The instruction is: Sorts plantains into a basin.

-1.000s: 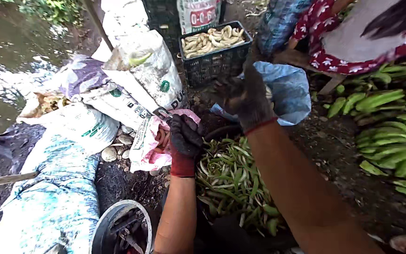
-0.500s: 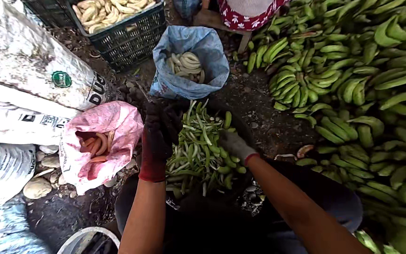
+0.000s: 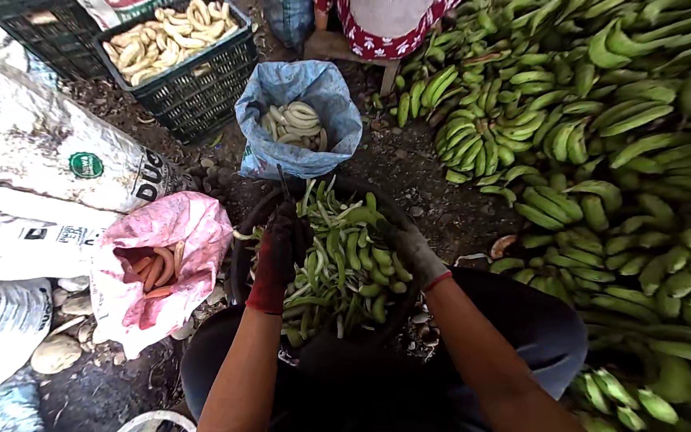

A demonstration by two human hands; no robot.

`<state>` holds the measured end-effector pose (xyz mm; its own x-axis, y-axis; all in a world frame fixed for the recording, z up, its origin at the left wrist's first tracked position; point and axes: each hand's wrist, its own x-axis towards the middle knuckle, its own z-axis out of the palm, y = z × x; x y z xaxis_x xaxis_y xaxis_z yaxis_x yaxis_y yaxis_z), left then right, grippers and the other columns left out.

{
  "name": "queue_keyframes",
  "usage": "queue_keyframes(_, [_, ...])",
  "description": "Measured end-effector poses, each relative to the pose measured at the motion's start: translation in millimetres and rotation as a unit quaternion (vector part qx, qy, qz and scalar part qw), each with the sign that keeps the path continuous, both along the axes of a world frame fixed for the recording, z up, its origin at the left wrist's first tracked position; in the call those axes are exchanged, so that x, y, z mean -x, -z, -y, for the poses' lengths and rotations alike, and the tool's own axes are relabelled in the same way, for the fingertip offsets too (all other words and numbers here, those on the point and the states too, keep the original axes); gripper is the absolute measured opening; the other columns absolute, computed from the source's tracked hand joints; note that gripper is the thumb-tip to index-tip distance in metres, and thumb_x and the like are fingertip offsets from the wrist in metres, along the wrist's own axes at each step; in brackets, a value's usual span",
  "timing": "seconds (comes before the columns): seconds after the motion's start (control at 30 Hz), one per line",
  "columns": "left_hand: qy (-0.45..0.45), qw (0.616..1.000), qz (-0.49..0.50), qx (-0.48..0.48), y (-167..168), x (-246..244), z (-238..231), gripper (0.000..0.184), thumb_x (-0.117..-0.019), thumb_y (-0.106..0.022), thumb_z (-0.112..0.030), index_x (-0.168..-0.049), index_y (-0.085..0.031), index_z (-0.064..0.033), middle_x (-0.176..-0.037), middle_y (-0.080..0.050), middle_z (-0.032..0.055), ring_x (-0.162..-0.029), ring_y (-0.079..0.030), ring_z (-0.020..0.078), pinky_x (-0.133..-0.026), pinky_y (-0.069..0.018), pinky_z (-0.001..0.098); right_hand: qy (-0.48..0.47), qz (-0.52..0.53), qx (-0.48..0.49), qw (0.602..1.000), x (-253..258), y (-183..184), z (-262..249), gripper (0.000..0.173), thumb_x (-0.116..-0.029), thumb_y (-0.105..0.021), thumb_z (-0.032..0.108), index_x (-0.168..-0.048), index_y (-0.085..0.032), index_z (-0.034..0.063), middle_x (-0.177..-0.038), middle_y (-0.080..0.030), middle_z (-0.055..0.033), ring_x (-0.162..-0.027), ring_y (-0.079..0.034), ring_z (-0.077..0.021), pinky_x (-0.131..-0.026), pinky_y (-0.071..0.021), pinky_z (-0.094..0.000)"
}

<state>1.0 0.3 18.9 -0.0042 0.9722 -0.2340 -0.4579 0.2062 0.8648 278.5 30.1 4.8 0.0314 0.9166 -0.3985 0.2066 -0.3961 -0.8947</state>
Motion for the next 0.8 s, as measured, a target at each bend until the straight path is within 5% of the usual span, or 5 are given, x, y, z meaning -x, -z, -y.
queue_keyframes(0.17, [0.048, 0.999, -0.006, -0.021, 6, -13, 1, 0.034, -0.1065, -0.045, -0.040, -0.104, -0.060, -0.0107, -0.066, -0.057, 0.0026, -0.050, -0.053, 0.0112, -0.047, -0.0474, 0.0244, -0.061, -0.287, -0.097, 0.951, -21, -55, 16, 0.074, -0.0934, -0.054, 0.068, -0.143, -0.051, 0.0134, -0.122, -0.068, -0.0166, -0.105, -0.069, -0.0308, -0.088, -0.0601, -0.0483])
queue_keyframes(0.3, [0.061, 0.996, -0.062, 0.014, -4, -32, 10, 0.032, -0.1085, -0.042, -0.035, -0.128, -0.056, -0.0142, -0.078, -0.060, -0.0006, -0.061, -0.057, 0.0101, -0.055, -0.0510, 0.0257, -0.046, -0.234, -0.057, 0.969, 9, -44, -4, 0.045, -0.1045, -0.045, 0.050, -0.136, -0.058, 0.0207, -0.111, -0.068, -0.0058, -0.086, -0.067, -0.0172, -0.072, -0.0581, -0.0358])
queue_keyframes(0.43, [0.139, 0.956, -0.258, 0.001, 13, -40, 17, 0.047, -0.1080, -0.043, -0.043, -0.144, -0.053, -0.0142, -0.103, -0.068, 0.0070, -0.084, -0.067, 0.0164, -0.074, -0.0585, 0.0363, 0.010, -0.199, 0.038, 0.979, 34, -24, -8, 0.054, -0.1046, -0.040, 0.059, -0.131, -0.061, 0.0166, -0.100, -0.071, -0.0064, -0.075, -0.068, -0.0168, -0.063, -0.0585, -0.0340])
queue_keyframes(0.6, [0.246, 0.859, -0.435, -0.112, 17, -55, 25, 0.050, -0.1065, -0.041, -0.050, -0.143, -0.059, -0.0196, -0.123, -0.070, 0.0069, -0.111, -0.067, 0.0196, -0.098, -0.0524, 0.0501, 0.052, -0.211, 0.045, 0.975, 23, -17, -3, 0.045, -0.1027, -0.051, 0.051, -0.126, -0.063, 0.0149, -0.097, -0.070, -0.0045, -0.077, -0.067, -0.0141, -0.065, -0.0584, -0.0325])
queue_keyframes(0.8, [0.264, 0.825, -0.480, -0.135, 17, -61, 28, 0.056, -0.1041, -0.038, -0.058, -0.144, -0.058, -0.0247, -0.126, -0.068, 0.0074, -0.116, -0.065, 0.0233, -0.098, -0.0508, 0.0541, 0.078, -0.182, 0.069, 0.978, 19, -21, -3, 0.047, -0.1019, -0.051, 0.054, -0.128, -0.063, 0.0161, -0.099, -0.070, -0.0044, -0.078, -0.066, -0.0140, -0.067, -0.0569, -0.0319])
